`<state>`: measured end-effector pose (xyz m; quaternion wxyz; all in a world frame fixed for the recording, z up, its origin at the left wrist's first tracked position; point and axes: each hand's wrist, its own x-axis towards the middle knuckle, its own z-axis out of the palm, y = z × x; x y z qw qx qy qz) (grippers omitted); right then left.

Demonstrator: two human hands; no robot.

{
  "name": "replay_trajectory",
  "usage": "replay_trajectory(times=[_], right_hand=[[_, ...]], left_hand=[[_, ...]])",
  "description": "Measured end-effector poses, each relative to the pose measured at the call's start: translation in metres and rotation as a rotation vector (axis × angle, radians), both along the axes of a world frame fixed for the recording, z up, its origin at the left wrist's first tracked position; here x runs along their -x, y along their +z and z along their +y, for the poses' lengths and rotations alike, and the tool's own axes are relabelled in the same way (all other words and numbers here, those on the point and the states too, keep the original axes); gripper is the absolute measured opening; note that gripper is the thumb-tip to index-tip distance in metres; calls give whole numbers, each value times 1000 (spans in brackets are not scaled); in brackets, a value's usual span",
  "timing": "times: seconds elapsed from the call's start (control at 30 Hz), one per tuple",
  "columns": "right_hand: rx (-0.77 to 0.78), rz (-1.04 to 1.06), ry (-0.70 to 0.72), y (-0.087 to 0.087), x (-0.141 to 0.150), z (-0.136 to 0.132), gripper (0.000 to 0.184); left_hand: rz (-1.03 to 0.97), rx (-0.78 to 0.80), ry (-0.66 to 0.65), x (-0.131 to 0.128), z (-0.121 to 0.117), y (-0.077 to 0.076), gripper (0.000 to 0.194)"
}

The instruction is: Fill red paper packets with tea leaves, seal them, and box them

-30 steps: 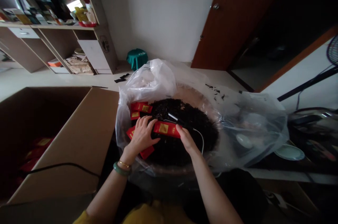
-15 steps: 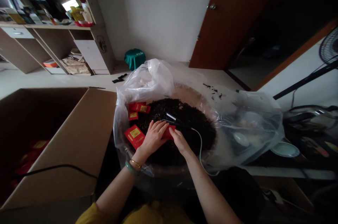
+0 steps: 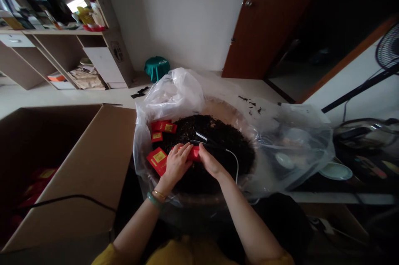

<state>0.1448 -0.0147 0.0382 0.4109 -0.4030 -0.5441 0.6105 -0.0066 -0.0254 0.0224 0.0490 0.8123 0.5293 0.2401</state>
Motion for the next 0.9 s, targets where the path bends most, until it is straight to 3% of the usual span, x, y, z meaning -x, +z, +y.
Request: replay_trajectory(times=[0.07,0.13,0.33,0.47,0.57,0.6,0.7,0.8,0.9], right_hand=[[81,64,125,6,-2,2,84],[128,103,137,12,-8,4,88],[141,125,-165,5,-31,11,75],[-34,-195,-281,-19,-32,19,54],[-270,-551,-156,-37,-30,29,25],[-332,-640,-108,-41,-30,34,25],[-430,-859,12,-44,-29,48,64],[-409,-1093,131,-32,-18,56,104],[-352,-1287,226,-14,2,54,101]], left_hand=[[-39,-20,13,2,2,-1,59],[-78,-39,45,5,4,-2,55],[-159,-62,130,10,8,-1,49],[-215,-62,168,14,10,4,51],[-249,-61,183,19,11,7,52],[-260,-60,185,21,11,7,52],[-297,-49,183,26,13,7,53],[-333,-30,165,30,15,6,53],[-357,-38,145,31,18,4,54]])
